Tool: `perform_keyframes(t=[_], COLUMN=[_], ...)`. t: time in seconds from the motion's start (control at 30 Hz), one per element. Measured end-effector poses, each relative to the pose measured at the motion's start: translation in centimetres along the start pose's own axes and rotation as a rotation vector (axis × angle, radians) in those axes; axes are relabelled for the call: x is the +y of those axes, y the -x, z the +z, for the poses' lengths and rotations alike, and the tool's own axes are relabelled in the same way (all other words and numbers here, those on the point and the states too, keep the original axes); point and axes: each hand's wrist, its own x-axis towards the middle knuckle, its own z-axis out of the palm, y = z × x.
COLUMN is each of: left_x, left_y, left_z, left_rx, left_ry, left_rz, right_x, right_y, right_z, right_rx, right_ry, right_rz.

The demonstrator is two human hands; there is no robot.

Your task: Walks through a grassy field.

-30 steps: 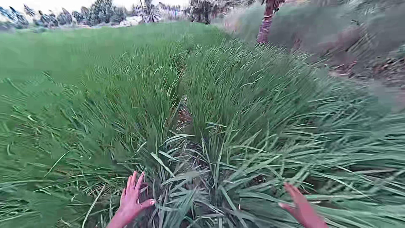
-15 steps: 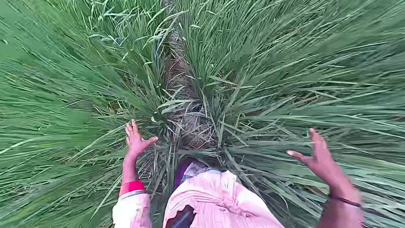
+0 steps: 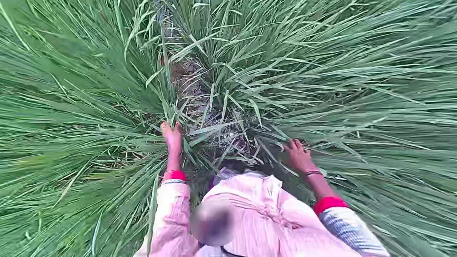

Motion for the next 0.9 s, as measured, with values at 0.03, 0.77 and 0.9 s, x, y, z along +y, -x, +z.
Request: perform_keyframes(t=[0.03, 0.77, 0.9], left_x=[0.3, 4.0, 6.1], left_y=[-0.8, -8.5, -11.4], left_z=[0.1, 1.5, 4.3], left_rx=[-0.009, 0.075, 0.025], left_ry=[-0.006, 0.228, 0.037], left_rz=[0.004, -0.125, -0.117], right_x=[1.7, 8.8, 9.7], right_y=[0.7, -0.7, -3.4], right_z=[1.0, -6.7, -13.0], right_rx=[0.0, -0.045, 0.094], right_ry=[0.001, -0.647, -0.7], right_rz=[0.113, 0.222, 0.29])
